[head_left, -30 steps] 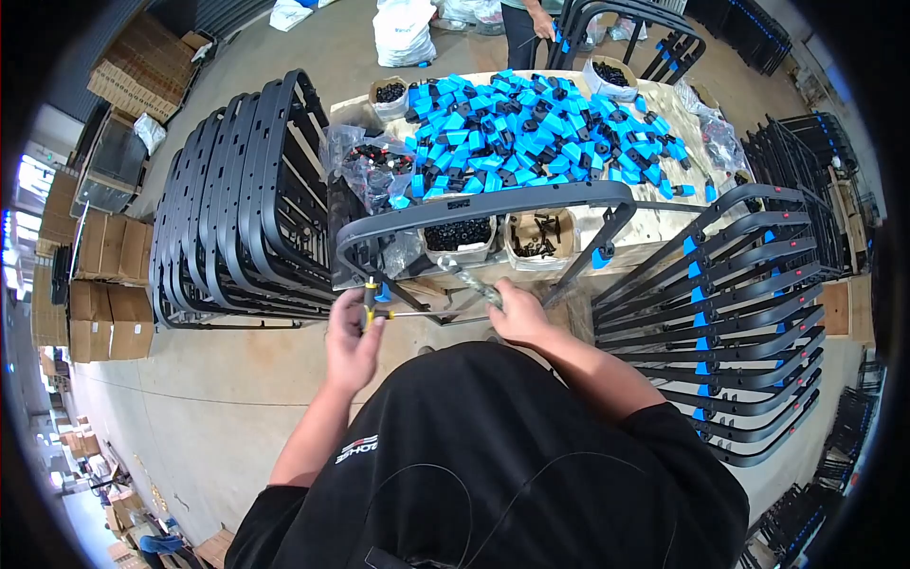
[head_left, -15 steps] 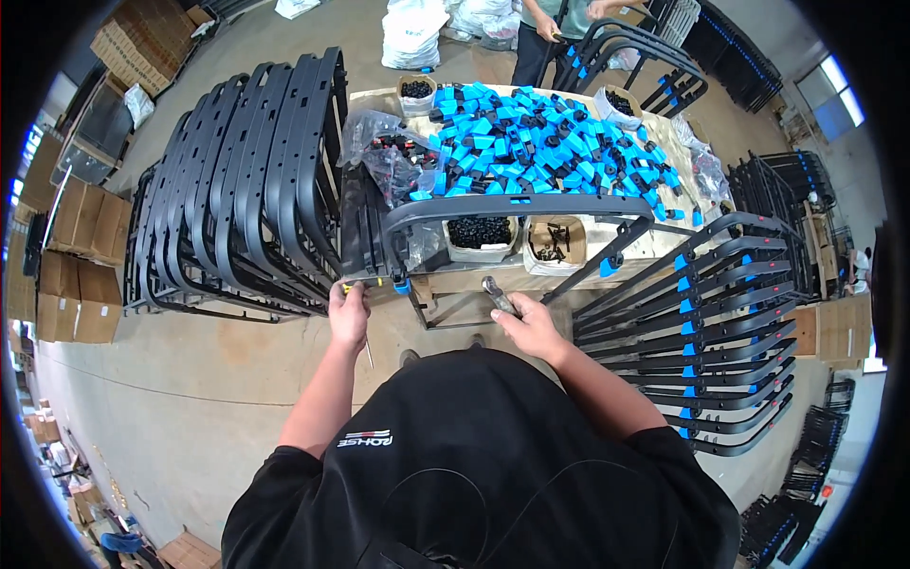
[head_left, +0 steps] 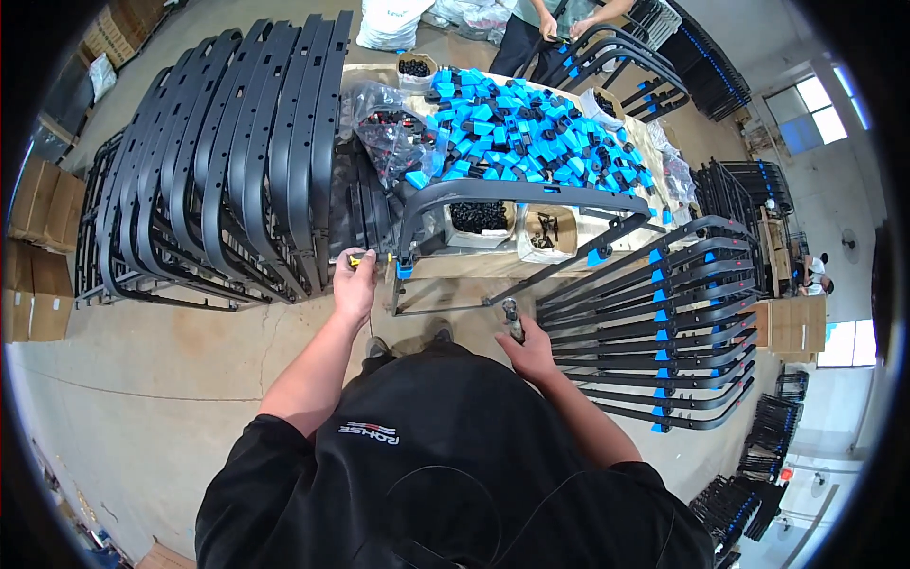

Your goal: The person is assembling plastic caps and securing them onto metal frame parts using a screwdriver.

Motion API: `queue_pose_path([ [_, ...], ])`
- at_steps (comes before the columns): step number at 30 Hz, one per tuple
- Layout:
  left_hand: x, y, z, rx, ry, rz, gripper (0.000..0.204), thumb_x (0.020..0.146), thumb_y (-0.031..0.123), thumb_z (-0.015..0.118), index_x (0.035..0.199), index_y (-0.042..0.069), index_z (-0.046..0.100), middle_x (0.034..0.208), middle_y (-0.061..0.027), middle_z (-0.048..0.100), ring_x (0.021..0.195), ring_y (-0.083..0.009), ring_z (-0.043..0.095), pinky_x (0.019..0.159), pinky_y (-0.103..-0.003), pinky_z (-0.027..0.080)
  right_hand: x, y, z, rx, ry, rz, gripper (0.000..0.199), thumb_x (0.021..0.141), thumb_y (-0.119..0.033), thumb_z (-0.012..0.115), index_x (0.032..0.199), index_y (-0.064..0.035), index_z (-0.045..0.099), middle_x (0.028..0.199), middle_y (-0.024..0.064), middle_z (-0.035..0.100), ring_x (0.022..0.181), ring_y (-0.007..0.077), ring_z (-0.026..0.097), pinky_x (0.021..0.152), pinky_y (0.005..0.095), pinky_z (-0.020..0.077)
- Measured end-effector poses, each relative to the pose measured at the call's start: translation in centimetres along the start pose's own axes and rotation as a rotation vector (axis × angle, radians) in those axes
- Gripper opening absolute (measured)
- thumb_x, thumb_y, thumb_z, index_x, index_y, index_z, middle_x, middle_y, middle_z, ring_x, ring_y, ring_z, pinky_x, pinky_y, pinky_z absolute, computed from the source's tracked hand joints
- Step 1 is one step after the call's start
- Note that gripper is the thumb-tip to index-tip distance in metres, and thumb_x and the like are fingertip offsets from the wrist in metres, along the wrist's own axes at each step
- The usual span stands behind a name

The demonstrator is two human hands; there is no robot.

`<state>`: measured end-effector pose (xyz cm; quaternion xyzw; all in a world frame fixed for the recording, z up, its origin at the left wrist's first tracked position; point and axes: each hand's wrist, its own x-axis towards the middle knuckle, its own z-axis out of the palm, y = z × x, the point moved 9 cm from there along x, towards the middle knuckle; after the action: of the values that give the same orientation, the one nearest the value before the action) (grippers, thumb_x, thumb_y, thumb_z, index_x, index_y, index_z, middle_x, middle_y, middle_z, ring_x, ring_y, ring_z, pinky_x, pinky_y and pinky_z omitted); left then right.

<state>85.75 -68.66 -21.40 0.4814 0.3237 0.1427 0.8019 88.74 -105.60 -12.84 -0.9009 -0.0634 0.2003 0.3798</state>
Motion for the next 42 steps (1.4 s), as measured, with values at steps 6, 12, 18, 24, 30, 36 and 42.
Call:
queue_pose_path([
  [6, -0.6, 0.2, 0.0, -0.03, -0.045, 0.043, 0.014, 0.099, 0.017, 0.067, 0.106, 0.011, 0.056, 0.077, 0.0004, 0.057, 0.064, -0.0098, 0.051, 0.06, -0.026, 0.041, -1.4, 0.5, 1.1, -0.05, 0.111, -0.044, 0.034, 0.088, -0.028, 0.076, 0.108, -0.0022, 0.066, 0.083, 0.0149, 0.066, 0.076, 0.0247, 0.064, 0.073, 0.0385, 0.0512],
  [12, -1.3, 1.0, 0.1, 0.019, -0.095, 0.086, 0.016, 0.098, 0.015, 0.067, 0.11, 0.01, 0.057, 0.089, 0.001, 0.06, 0.08, -0.0086, 0.055, 0.072, -0.026, 0.043, -1.3, 1.2, 3.3, 0.01, 0.023, 0.029, 0.03, 0.088, -0.027, 0.075, 0.102, -0.0027, 0.066, 0.079, 0.0135, 0.066, 0.071, 0.0245, 0.063, 0.07, 0.038, 0.051],
  [18, -0.6, 1.7, 0.7, 0.107, -0.159, 0.008, 0.016, 0.1, 0.016, 0.065, 0.11, 0.009, 0.056, 0.085, -0.0015, 0.063, 0.074, -0.0103, 0.056, 0.068, -0.027, 0.045, 1.5, 2.1, 6.4, 0.294, -0.074, 0.057, 0.021, 0.09, -0.019, 0.074, 0.088, -0.0052, 0.058, 0.068, 0.0015, 0.058, 0.056, 0.0091, 0.053, 0.052, 0.03, 0.0424],
  [24, -0.6, 1.0, 0.7, 0.248, 0.015, 0.008, 0.016, 0.101, 0.016, 0.063, 0.109, 0.008, 0.052, 0.084, -0.0022, 0.062, 0.073, -0.0115, 0.056, 0.069, -0.027, 0.045, 4.6, -0.6, 9.4, 0.47, -0.139, -0.141, 0.013, 0.093, -0.011, 0.067, 0.089, -0.0081, 0.054, 0.063, -0.0042, 0.049, 0.051, 0.0067, 0.045, 0.048, 0.0281, 0.0372],
  [30, -0.3, 0.4, -0.6, 0.226, -0.166, 0.037, 0.021, 0.1, 0.016, 0.064, 0.114, 0.004, 0.053, 0.092, -0.0062, 0.064, 0.085, -0.0121, 0.06, 0.085, -0.026, 0.046, 6.6, -1.7, 11.9, 0.388, -0.228, -0.022, 0.02, 0.089, -0.019, 0.067, 0.102, -0.0043, 0.064, 0.085, 0.0074, 0.065, 0.082, 0.0179, 0.062, 0.078, 0.0355, 0.0506],
  [36, -0.3, 0.2, 0.6, 0.061, -0.06, -0.098, 0.022, 0.099, 0.016, 0.065, 0.11, 0.003, 0.051, 0.086, -0.007, 0.066, 0.071, -0.015, 0.061, 0.069, -0.03, 0.052, 7.5, -6.6, 11.6, 0.284, -0.195, -0.043, 0.027, 0.091, -0.02, 0.067, 0.109, -0.0005, 0.065, 0.091, 0.0135, 0.071, 0.086, 0.0194, 0.066, 0.079, 0.0367, 0.0518],
  [42, -0.5, -0.6, -0.1, 0.056, -0.056, -0.16, 0.022, 0.099, 0.017, 0.066, 0.108, 0.006, 0.049, 0.086, -0.0063, 0.062, 0.067, -0.0152, 0.059, 0.062, -0.031, 0.051, 4.8, -17.2, 3.1, 0.437, 0.001, -0.371, 0.022, 0.093, -0.015, 0.072, 0.079, -0.0018, 0.062, 0.064, -0.0009, 0.055, 0.062, 0.0069, 0.048, 0.058, 0.0289, 0.043],
])
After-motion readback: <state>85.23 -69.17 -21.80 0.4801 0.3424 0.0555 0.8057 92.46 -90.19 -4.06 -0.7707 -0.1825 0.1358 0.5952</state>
